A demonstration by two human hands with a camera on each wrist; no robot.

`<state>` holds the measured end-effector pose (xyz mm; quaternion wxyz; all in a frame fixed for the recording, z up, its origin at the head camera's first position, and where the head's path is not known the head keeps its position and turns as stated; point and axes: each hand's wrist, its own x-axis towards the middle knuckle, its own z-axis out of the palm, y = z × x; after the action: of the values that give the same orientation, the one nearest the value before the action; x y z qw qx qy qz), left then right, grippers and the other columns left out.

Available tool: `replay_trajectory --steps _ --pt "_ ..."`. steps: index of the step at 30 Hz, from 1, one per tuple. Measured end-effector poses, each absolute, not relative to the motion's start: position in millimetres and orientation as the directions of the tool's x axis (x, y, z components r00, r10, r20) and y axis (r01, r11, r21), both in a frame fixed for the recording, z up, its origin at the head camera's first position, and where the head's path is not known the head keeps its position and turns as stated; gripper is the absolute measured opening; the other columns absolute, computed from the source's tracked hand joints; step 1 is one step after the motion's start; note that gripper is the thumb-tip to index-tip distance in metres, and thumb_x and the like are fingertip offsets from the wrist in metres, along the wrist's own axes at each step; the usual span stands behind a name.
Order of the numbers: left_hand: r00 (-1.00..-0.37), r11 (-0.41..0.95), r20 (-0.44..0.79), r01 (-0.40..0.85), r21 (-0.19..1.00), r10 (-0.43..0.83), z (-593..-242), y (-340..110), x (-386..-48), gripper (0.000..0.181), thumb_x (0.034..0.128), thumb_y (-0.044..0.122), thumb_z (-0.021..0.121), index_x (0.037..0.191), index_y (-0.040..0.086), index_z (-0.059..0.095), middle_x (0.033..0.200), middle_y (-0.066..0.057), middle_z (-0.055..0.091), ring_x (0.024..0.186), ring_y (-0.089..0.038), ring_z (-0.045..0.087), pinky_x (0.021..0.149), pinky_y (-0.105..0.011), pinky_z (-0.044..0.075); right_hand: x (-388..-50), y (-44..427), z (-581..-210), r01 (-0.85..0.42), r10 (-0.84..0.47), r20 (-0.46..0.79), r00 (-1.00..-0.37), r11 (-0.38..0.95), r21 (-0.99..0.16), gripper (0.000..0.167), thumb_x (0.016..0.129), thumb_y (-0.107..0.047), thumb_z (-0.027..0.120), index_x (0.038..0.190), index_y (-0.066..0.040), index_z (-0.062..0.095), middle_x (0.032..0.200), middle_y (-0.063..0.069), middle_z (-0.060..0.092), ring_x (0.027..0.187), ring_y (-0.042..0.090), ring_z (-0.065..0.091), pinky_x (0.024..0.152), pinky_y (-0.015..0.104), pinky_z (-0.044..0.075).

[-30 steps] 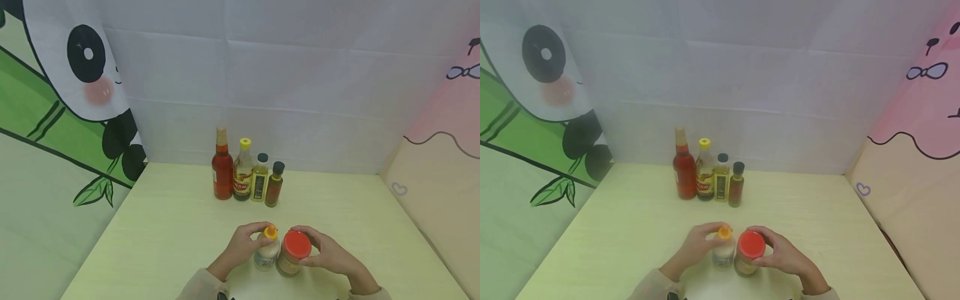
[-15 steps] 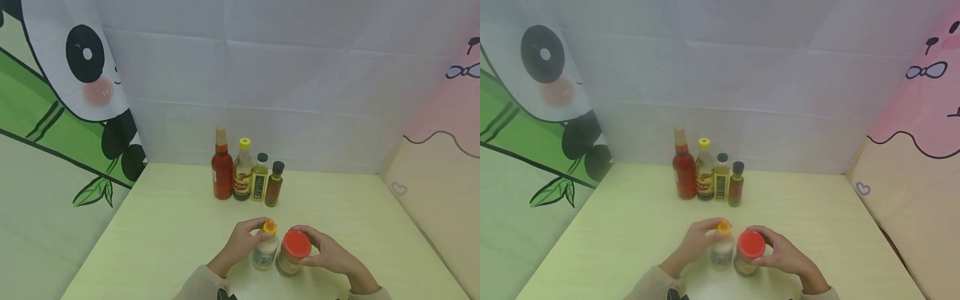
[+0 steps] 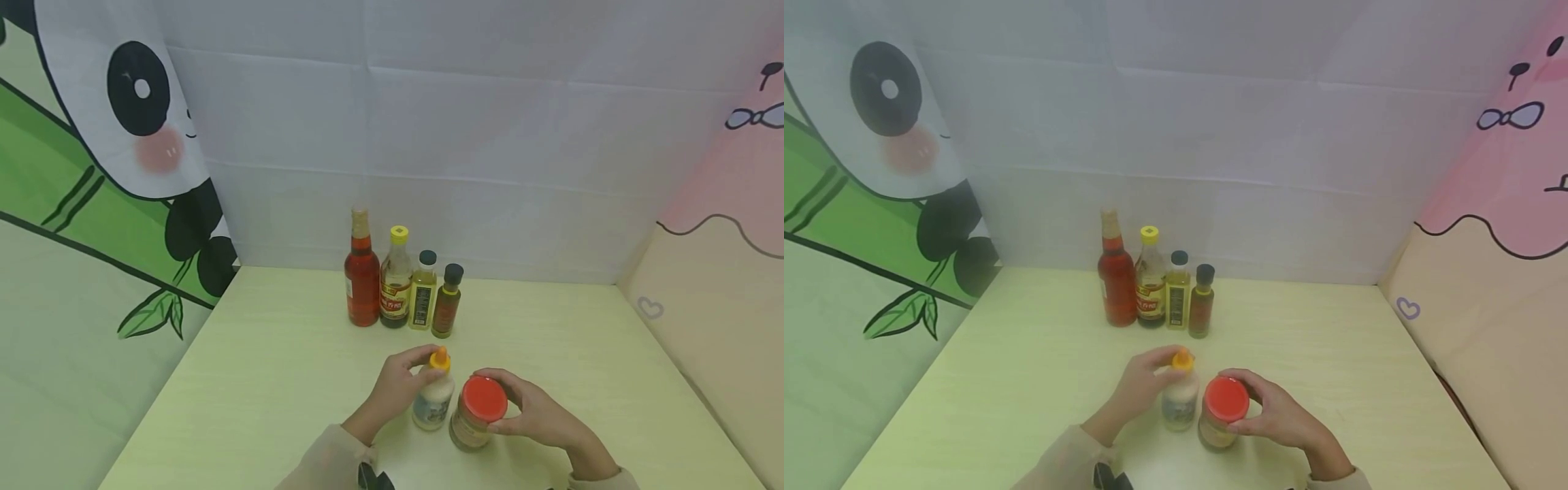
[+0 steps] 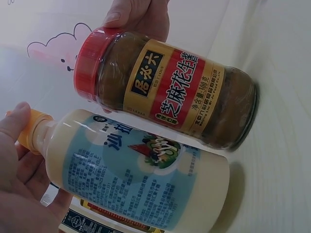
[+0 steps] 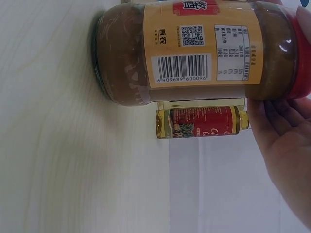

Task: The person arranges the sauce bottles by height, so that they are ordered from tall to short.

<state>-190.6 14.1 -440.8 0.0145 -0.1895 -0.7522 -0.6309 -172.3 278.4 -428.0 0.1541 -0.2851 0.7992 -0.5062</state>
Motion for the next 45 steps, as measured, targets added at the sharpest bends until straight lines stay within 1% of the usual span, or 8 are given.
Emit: replay_trajectory --steps 7,13,17,19,25,31,37,45 --pt "-0.937 0.134 0.246 0.285 0.949 0.25 -439 18 -195 0.038 0.0879 0.02 0.074 0.122 0.006 0.067 0.115 -0.005 0.069 0.109 -0.025 0.062 0.096 -0.054 0.044 -173 279 -430 -0.333 -0.624 0.081 -0.777 0.299 -0.894 0.067 0.083 -0.016 0.079 0.14 -0.005 0.045 0.135 0.008 0.054 0.126 0.009 0.046 0.102 0.02 0.032" --pt "-0.937 0.137 0.249 0.288 0.948 0.244 -442 21 -202 0.039 0.0883 0.02 0.074 0.124 0.006 0.066 0.117 -0.006 0.068 0.11 -0.025 0.062 0.096 -0.052 0.045 -173 280 -431 -0.332 -0.629 0.086 -0.773 0.285 -0.899 0.066 0.084 -0.014 0.078 0.14 -0.004 0.045 0.136 0.01 0.053 0.127 0.008 0.045 0.102 0.018 0.03" --pt "-0.935 0.134 0.256 0.294 0.946 0.245 -442 23 -205 0.039 0.0886 0.02 0.074 0.125 0.006 0.065 0.12 -0.005 0.067 0.111 -0.024 0.061 0.095 -0.053 0.045 -173 280 -432 -0.332 -0.626 0.084 -0.776 0.291 -0.897 0.066 0.084 -0.014 0.078 0.141 -0.005 0.045 0.137 0.01 0.053 0.127 0.008 0.045 0.102 0.018 0.03" --pt "-0.936 0.137 0.253 0.292 0.947 0.243 -441 25 -207 0.039 0.0893 0.022 0.073 0.124 0.007 0.066 0.12 -0.004 0.067 0.112 -0.025 0.06 0.096 -0.053 0.044 -174 280 -433 -0.336 -0.626 0.088 -0.775 0.29 -0.896 0.066 0.084 -0.014 0.078 0.14 -0.004 0.045 0.136 0.01 0.053 0.126 0.009 0.045 0.102 0.018 0.03" --pt "-0.934 0.144 0.276 0.312 0.939 0.227 -445 29 -215 0.038 0.0891 0.024 0.073 0.122 0.006 0.067 0.118 -0.007 0.067 0.113 -0.027 0.06 0.096 -0.055 0.044 -174 281 -435 -0.348 -0.629 0.105 -0.77 0.276 -0.896 0.065 0.085 -0.012 0.077 0.14 -0.001 0.044 0.136 0.012 0.052 0.126 0.009 0.046 0.102 0.019 0.032" --pt "-0.936 0.151 0.287 0.32 0.935 0.204 -447 35 -222 0.038 0.0885 0.023 0.074 0.121 0.006 0.067 0.116 -0.006 0.068 0.11 -0.027 0.061 0.095 -0.056 0.044 -174 281 -435 -0.336 -0.622 0.092 -0.777 0.287 -0.897 0.064 0.085 -0.013 0.076 0.14 -0.004 0.045 0.136 0.012 0.052 0.125 0.009 0.046 0.101 0.02 0.032" --pt "-0.932 0.158 0.3 0.333 0.929 0.201 -445 40 -228 0.036 0.0886 0.024 0.074 0.12 0.009 0.068 0.114 -0.004 0.069 0.108 -0.025 0.062 0.094 -0.051 0.047 -174 281 -435 -0.337 -0.615 0.094 -0.783 0.292 -0.895 0.064 0.085 -0.014 0.077 0.14 -0.004 0.045 0.136 0.012 0.052 0.125 0.009 0.046 0.101 0.02 0.033" --pt "-0.929 0.176 0.301 0.34 0.924 0.214 -443 49 -240 0.038 0.089 0.027 0.073 0.122 0.009 0.068 0.115 -0.003 0.069 0.106 -0.021 0.063 0.09 -0.04 0.05 -173 281 -437 -0.343 -0.614 0.106 -0.782 0.282 -0.896 0.062 0.085 -0.012 0.076 0.14 -0.005 0.046 0.135 0.011 0.053 0.125 0.009 0.046 0.101 0.021 0.033"
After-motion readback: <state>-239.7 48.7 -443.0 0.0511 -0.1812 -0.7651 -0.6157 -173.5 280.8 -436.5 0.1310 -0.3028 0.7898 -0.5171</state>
